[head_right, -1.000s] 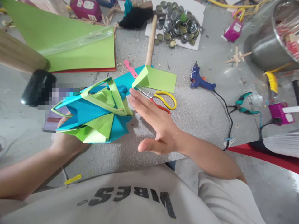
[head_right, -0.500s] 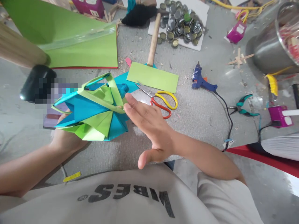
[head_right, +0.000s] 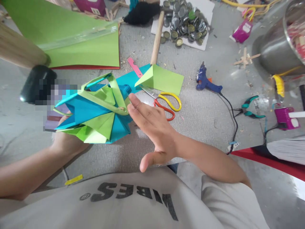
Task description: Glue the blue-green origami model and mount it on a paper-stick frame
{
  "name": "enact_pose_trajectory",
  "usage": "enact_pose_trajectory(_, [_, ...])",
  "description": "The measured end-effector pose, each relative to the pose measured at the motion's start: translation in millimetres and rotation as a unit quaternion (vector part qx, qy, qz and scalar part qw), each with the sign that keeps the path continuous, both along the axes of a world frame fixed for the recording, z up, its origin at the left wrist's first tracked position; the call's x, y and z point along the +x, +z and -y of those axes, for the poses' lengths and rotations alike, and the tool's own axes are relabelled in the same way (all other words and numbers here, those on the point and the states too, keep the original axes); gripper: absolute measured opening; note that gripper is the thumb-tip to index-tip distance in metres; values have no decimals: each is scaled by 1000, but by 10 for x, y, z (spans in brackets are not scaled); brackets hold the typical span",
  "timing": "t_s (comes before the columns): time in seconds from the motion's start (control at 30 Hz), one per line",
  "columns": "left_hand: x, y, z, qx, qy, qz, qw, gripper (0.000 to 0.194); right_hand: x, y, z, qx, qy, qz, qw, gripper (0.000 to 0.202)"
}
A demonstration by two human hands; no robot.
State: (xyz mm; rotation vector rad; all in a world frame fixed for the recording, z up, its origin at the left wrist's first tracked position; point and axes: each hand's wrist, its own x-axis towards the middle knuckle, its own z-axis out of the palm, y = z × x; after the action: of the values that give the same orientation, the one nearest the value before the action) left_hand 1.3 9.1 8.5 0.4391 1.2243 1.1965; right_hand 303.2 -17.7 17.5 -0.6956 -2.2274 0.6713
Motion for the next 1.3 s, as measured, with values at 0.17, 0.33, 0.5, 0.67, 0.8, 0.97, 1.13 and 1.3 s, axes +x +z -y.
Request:
enact_pose_trajectory(0.17, [-12, 8, -15, 2, -6, 11, 1000, 37, 10, 31, 5, -8, 5, 6, 1000, 126])
enact_pose_trajectory(0.33, [12, 3, 7, 16, 4, 3, 1000, 40, 10, 46, -4, -19, -5, 7, 1000, 133])
enact_pose_trajectory(0.5, [-12, -29, 7, 33, 1, -4, 999, 43, 2, 61, -4, -20, -5, 2, 1000, 132])
enact_pose_trajectory(0.67, [-32, -63, 18, 29, -7, 1, 1000, 38, 3, 45, -4, -10, -11, -5, 1000, 131])
enact_pose_trajectory(0.8, [-38, -55, 22, 28, -11, 7, 1000, 36, 11, 33, -1, -7, -13, -12, 1000, 130])
enact_pose_trajectory(0.97, [9, 41, 3, 12, 7, 0, 1000, 43, 35, 16, -16, -12, 4, 3, 1000, 130])
enact_pose_trajectory(1.13, [30, 66, -6, -1, 11, -12, 1000, 43, 34, 0, -25, -8, 0, -5, 1000, 132])
enact_pose_trajectory(1.3, [10, 27, -2, 7, -1, -12, 1000, 43, 36, 41, -21, -22, 8, 26, 999, 133])
